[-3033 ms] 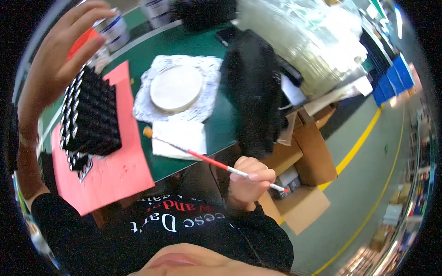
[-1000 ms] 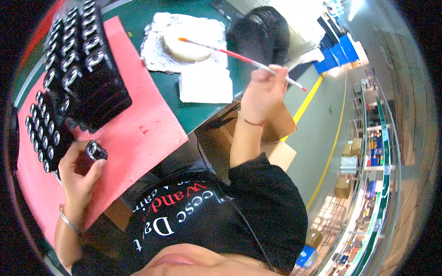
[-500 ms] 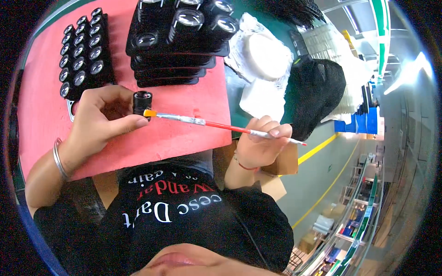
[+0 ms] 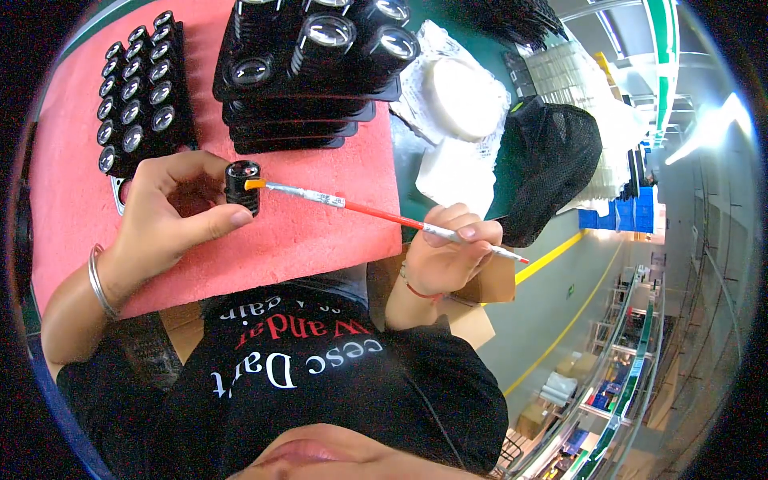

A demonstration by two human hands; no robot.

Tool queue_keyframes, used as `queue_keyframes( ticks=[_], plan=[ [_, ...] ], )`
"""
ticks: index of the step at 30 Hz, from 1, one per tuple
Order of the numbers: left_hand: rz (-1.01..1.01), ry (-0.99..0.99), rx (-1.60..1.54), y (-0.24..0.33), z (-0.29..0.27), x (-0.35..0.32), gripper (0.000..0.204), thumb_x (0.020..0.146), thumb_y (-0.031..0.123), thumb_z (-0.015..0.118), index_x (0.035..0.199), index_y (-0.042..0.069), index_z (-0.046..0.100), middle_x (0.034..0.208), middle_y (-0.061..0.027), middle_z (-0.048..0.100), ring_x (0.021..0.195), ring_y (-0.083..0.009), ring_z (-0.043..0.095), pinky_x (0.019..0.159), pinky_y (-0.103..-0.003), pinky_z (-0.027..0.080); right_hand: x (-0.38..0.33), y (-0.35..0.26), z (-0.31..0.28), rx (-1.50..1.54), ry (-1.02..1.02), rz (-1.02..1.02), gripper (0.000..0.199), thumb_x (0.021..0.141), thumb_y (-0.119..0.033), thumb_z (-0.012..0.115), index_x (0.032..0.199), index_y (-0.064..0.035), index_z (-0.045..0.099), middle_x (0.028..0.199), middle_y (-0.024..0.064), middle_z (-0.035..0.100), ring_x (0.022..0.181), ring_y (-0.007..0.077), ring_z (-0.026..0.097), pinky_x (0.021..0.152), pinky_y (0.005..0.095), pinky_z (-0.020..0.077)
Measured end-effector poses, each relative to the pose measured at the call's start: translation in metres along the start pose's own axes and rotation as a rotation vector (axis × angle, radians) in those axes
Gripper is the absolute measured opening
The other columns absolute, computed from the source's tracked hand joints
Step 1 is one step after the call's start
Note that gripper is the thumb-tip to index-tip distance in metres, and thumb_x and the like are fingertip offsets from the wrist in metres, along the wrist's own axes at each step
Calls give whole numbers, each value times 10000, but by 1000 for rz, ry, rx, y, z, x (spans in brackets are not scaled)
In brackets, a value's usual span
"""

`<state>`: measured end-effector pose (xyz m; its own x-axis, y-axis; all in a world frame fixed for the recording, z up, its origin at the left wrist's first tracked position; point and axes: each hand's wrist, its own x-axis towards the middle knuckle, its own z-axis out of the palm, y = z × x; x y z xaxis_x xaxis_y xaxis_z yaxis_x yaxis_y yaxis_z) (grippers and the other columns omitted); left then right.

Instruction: Apply a yellow lubricant or sealant to the internal threads of cylindrical metal flashlight components using a paintbrush.

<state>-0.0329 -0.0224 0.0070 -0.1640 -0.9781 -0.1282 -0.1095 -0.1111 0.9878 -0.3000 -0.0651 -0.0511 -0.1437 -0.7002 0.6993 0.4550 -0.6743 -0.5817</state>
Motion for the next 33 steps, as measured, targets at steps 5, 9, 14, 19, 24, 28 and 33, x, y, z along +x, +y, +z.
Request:
queue_keyframes(
  ticks=[5,9,14,19,24,28,33],
  plan=[
    [43,-13,-42,-7,1,0,285,692,131,693,870,-63,583,713,-13,564,634,-34,496,569,-162,420,-1,1,-2,-3,2,-5,242,897,-259,393,785,-44,401,593,57,435,487,120,369,425,221,290],
    [111,-32,-25,-11,1,0,274,715,113,660,919,-53,582,755,-24,586,652,-37,506,577,-166,425,-2,1,-2,0,11,-6,234,898,-252,391,794,-42,407,599,58,438,494,120,375,426,219,292],
    [146,-44,0,-11,0,0,267,727,91,633,950,-46,579,791,-40,599,687,-41,522,593,-167,429,-1,1,-3,-11,5,-9,232,901,-252,383,797,-46,410,599,55,434,493,118,370,425,216,289],
    [195,-71,7,-12,2,0,278,718,61,629,962,-57,567,809,-53,605,716,-60,534,625,-189,443,-1,0,-2,19,69,-4,228,904,-256,372,791,-59,404,581,36,405,493,110,337,433,216,270],
    [263,-80,77,-11,5,-3,242,711,40,629,934,-36,572,807,-59,608,712,-79,556,630,-201,452,0,-3,-4,288,129,82,234,906,-264,365,774,-71,388,562,14,366,503,91,290,456,221,248],
    [491,-28,473,-3,2,-13,251,633,59,674,865,26,584,754,-79,590,659,-196,583,586,-254,467,0,-4,-2,242,133,72,236,906,-266,365,769,-76,387,553,1,363,498,85,294,451,216,244],
    [571,221,913,14,-9,-28,300,584,22,691,865,54,593,790,-51,583,631,-153,540,562,-254,447,1,-5,-2,235,129,79,239,906,-276,366,766,-83,385,550,-5,369,489,83,296,448,213,237]
  ],
)
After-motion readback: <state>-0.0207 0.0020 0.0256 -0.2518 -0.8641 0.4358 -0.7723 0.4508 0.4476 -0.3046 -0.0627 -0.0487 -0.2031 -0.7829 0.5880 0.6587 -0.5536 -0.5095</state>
